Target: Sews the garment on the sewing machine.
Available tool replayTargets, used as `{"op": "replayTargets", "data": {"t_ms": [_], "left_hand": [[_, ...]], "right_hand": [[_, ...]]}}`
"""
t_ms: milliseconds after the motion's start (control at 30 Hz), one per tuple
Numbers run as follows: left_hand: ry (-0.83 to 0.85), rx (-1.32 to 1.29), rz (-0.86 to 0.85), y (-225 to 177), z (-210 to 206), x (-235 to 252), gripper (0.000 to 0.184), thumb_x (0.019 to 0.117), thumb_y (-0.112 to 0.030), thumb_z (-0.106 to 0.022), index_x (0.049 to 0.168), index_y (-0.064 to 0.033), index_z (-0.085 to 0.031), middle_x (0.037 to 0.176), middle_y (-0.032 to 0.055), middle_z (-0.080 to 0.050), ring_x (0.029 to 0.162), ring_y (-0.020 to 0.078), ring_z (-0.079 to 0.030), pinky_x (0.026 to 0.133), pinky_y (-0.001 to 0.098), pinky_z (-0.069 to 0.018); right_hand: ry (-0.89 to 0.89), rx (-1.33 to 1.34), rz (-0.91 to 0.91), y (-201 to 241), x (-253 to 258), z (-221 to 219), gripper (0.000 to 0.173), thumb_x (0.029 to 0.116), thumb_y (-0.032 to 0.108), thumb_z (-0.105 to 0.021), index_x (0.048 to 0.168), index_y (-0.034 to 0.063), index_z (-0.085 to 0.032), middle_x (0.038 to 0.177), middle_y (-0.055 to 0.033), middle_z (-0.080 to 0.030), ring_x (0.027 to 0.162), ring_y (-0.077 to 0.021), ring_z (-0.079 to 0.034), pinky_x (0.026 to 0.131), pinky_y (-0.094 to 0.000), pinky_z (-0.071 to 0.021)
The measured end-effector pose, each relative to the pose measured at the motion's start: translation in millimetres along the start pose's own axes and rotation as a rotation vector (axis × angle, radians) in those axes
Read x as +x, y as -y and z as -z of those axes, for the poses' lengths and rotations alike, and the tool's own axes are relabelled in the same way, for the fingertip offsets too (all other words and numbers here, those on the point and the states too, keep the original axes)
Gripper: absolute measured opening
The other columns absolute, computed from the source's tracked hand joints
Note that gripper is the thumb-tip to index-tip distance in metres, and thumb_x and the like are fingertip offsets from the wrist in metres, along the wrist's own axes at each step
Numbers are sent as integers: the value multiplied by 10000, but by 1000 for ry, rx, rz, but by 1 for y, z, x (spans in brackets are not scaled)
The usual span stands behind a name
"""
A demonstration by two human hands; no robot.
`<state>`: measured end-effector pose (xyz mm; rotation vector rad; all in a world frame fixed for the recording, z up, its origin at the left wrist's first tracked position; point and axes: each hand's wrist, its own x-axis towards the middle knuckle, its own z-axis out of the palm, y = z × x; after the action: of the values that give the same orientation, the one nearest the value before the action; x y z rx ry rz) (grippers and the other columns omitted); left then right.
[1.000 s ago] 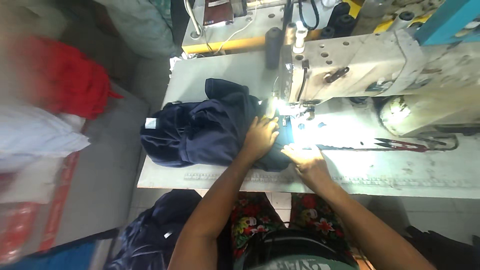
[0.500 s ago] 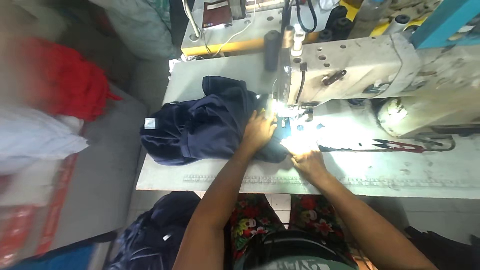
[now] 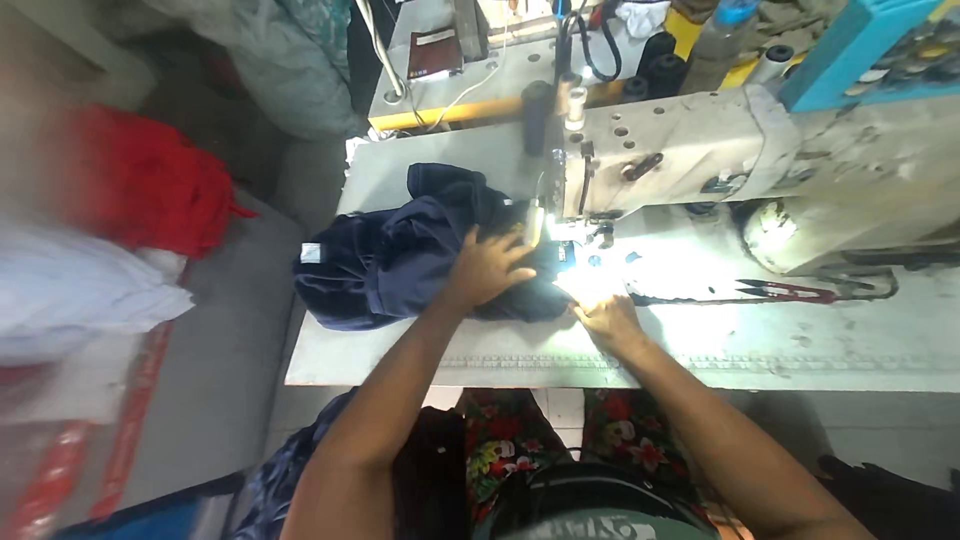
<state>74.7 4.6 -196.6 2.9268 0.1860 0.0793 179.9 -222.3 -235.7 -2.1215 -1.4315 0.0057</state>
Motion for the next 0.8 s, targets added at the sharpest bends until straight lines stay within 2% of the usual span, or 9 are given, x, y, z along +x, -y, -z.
{"op": "replayTargets", "data": {"t_ms": [167,267,367,433,467,500,533,700,800], "left_hand": [[-19,-27,-148,-3,18,-26,283,971,-345,-673,1012,-88,-783,1253,152,-697,1283,388,-601,1106,808,-189],[-42,-91,-233,-18,31,-30,203,973,-245,-669,958,-83,-791,1225,130,-721,1340,384,-562,1133,801,-146],[-55,-177,-300,-42,45,-34,205,976,-206,-642,934,-59,-777,1023,107,-762,1205,311,-664,1196,699,-188],[31,-292,-274,-73,55,-41,176,969,-177,-664,914,-46,-766,861,80,-740,937,213,-722,1183,572,-326],[82,-323,-261,-88,57,-45,155,961,-169,-671,901,-62,-766,803,50,-717,832,170,-701,1086,481,-450],[147,-358,-255,-100,57,-48,148,965,-171,-669,905,-70,-759,786,39,-690,777,157,-661,871,389,-539],[232,-414,-239,-111,55,-50,163,986,-166,-650,928,-46,-744,788,63,-684,742,168,-659,748,367,-556],[507,-591,-167,-128,38,-44,280,1060,-163,-531,1052,50,-712,935,170,-707,848,229,-663,798,389,-524],[241,-535,-142,-122,19,-39,286,1032,-168,-576,926,35,-749,968,153,-713,944,255,-682,864,422,-538]], "right_hand": [[31,81,52,-8,1,-1,323,935,16,-664,1239,85,-748,1259,-173,-713,1160,-406,-666,963,-591,-505],[140,145,44,-10,4,8,357,941,-9,-634,1258,113,-745,1370,-134,-667,1317,-390,-579,1075,-590,-430],[282,159,18,-8,6,24,352,965,48,-658,1291,158,-734,1401,-132,-647,1255,-408,-617,991,-621,-476],[283,152,106,-11,3,27,315,973,107,-672,1272,174,-745,1387,-133,-657,1283,-388,-610,1011,-603,-483],[231,149,184,-12,-1,26,312,957,82,-674,1246,167,-757,1349,-138,-680,1279,-382,-618,1018,-592,-487],[169,144,266,-13,-5,24,321,939,37,-662,1213,162,-772,1310,-127,-705,1264,-366,-634,1018,-577,-497],[110,130,336,-14,-9,22,316,931,15,-645,1174,160,-786,1275,-103,-726,1236,-336,-661,988,-558,-525],[52,119,347,-8,-48,17,275,913,-35,-631,1111,73,-787,1214,-115,-751,1156,-320,-710,899,-551,-565],[22,99,239,0,-64,12,219,904,-52,-624,1043,22,-776,1175,-140,-759,1104,-326,-733,855,-543,-581]]}}
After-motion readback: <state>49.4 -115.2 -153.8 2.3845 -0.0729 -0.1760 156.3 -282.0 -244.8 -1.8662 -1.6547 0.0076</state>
